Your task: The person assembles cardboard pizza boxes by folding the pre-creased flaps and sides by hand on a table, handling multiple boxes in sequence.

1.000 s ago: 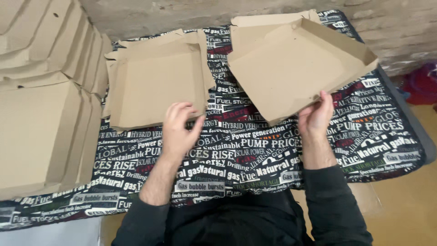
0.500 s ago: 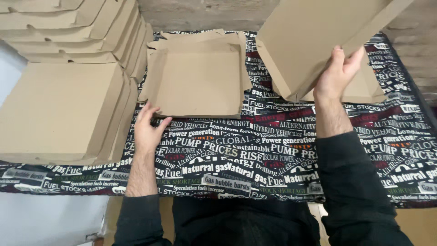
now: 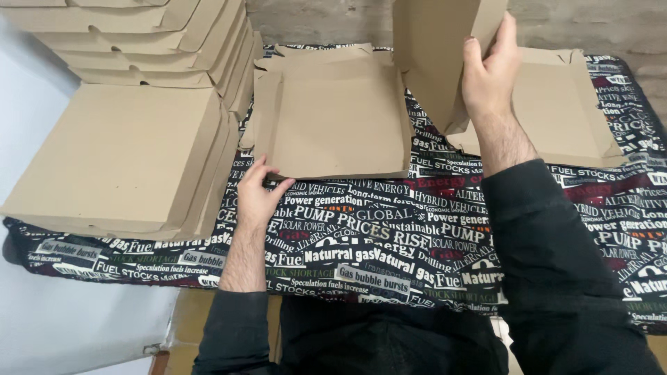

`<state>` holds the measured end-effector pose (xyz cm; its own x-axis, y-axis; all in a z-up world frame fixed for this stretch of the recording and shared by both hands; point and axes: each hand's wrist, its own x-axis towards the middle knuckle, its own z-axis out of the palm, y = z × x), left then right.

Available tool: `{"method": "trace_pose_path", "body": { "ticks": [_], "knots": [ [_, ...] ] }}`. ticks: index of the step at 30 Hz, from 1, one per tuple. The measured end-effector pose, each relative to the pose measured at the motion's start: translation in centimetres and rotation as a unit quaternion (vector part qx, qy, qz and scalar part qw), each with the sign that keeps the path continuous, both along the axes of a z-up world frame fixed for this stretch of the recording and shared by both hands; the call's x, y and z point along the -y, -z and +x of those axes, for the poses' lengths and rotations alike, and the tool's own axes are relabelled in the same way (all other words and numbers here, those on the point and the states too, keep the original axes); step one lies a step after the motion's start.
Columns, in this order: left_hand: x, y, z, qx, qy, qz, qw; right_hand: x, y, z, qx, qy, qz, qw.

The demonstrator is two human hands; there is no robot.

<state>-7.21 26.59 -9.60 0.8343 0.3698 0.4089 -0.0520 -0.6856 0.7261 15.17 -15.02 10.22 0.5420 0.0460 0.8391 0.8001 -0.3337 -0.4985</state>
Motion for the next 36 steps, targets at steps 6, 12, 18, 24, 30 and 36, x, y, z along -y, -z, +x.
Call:
{"method": "trace_pose_path", "body": {
  "ticks": [6,12,18,24,30,36],
  "knots": [
    [-0.5,1.3,0.6,0.020,0.005,-0.014,1.000,-2.7,-0.8,1.2,-0.001,0.001,-0.137,0.991],
    [-0.3,1.4,0.7,0.039,0.012,-0.010,0.999,-8.1,-2.4,-1.1,0.026,0.002,-0.331,0.943],
    [0.0,0.7,0.4,0.005,0.007,-0.012,1.000,-13.5,-0.3,-1.1,0.100,0.017,-0.448,0.888],
    [0.0,0.7,0.2,0.007,0.012,-0.016,1.000,-14.5,1.0,-1.0,0.126,0.027,-0.509,0.851],
    [-0.1,1.2,0.4,0.012,0.014,-0.008,1.000,-13.6,0.1,-0.4,0.094,0.016,-0.550,0.830],
    [-0.1,1.1,0.3,0.012,0.012,-0.004,1.000,-14.7,0.1,-2.5,0.100,-0.003,-0.585,0.805]
  ]
}}
